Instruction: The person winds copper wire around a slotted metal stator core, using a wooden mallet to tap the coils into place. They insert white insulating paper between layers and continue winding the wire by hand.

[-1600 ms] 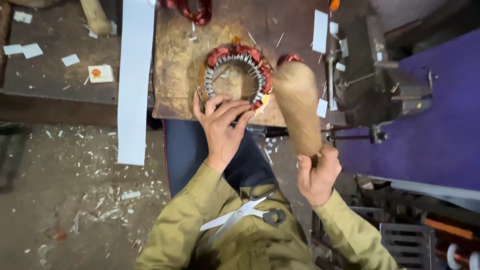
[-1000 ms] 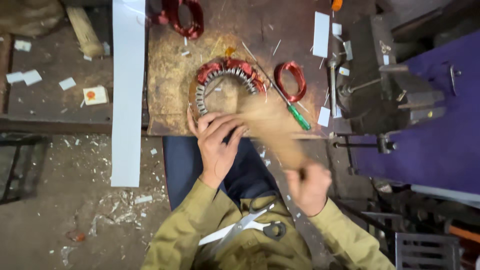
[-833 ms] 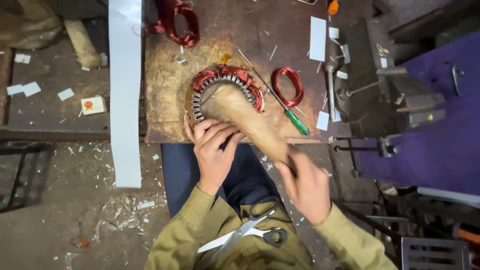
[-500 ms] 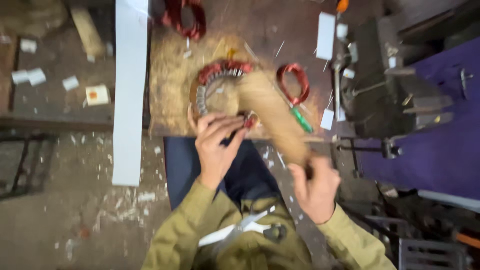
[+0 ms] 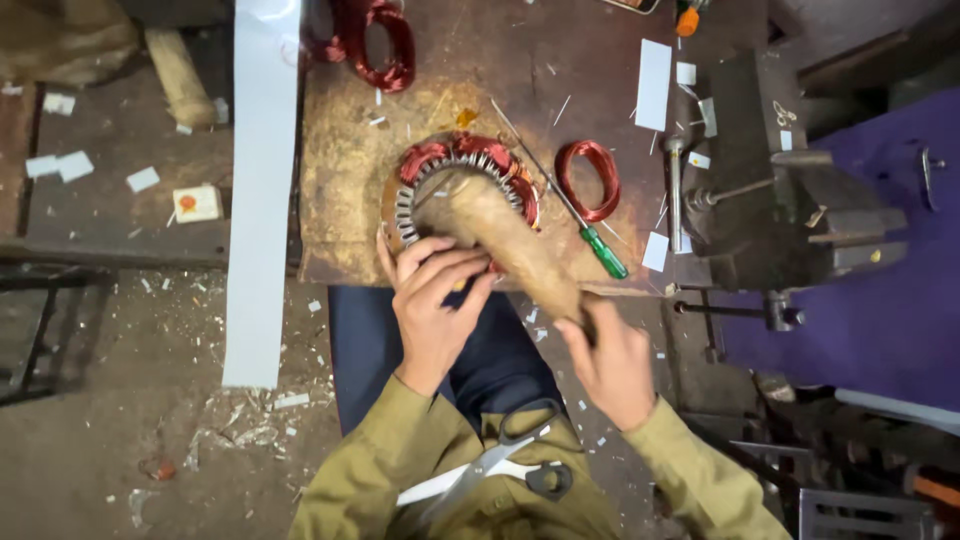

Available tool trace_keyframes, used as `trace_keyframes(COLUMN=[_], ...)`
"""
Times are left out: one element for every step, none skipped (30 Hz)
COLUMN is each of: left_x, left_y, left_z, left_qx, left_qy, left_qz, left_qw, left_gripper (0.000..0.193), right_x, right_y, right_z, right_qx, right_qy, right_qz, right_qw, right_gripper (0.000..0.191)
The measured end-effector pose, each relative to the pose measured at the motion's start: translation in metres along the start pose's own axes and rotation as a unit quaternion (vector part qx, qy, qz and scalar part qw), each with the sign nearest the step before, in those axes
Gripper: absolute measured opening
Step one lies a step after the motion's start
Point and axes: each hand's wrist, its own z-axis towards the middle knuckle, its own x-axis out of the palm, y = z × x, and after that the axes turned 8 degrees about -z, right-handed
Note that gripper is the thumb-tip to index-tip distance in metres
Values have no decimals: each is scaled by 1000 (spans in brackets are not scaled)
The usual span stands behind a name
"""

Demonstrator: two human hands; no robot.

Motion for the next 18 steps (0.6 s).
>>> trace_keyframes(left_x=[1,-5,-8,-15,-17,-13,-13,-4,2,7,11,14,16,18,19,18,16,13], left_y=[-3,-2,-13,-8,-25,-19,-33,-27,-30,-27,-24,-21,-17,-15,-13,-12,-12,-13], left_z=[4,12,16,15,25,22,23,22,20,18,15,12,8,5,2,2,1,2], left_qx=[-12,16,36,63,59,53,44,34,27,19,21,22,21,15,11,12,13,14], left_qy=[9,0,-1,0,-4,-8,-11,-14,-18,-24,-33,-41,-48,-53,-60,-69,-57,-45], left_qz=[-10,29,69,103,104,104,104,105,107,108,109,111,114,111,109,105,115,123], left_qw=[1000,999,997,993,993,993,994,994,994,994,993,993,992,992,992,992,992,991], left_gripper=[19,26,34,42,39,36,33,29,25,21,20,19,18,18,18,18,20,22], right_x=[-1,2,-7,-3,-25,-21,-33,-27,-27,-26,-22,-19,-15,-12,-10,-8,-9,-10], right_y=[-2,1,2,6,9,1,3,-7,-13,-20,-27,-33,-38,-41,-44,-47,-51,-55], right_z=[4,12,15,13,18,17,16,19,20,22,23,25,26,27,30,35,41,48], right_qx=[29,20,19,20,56,90,128,140,151,160,174,188,203,209,213,214,199,182], right_qy=[-10,-59,-102,-152,-164,-174,-180,-170,-162,-153,-151,-147,-141,-138,-136,-137,-131,-125], right_qz=[25,42,60,73,134,194,251,244,237,229,224,220,217,208,200,193,132,69], right_qw=[999,997,993,985,976,961,942,945,946,948,947,946,944,945,947,948,962,973], right_gripper=[28,28,27,27,26,25,24,23,22,21,21,21,21,21,21,21,21,21])
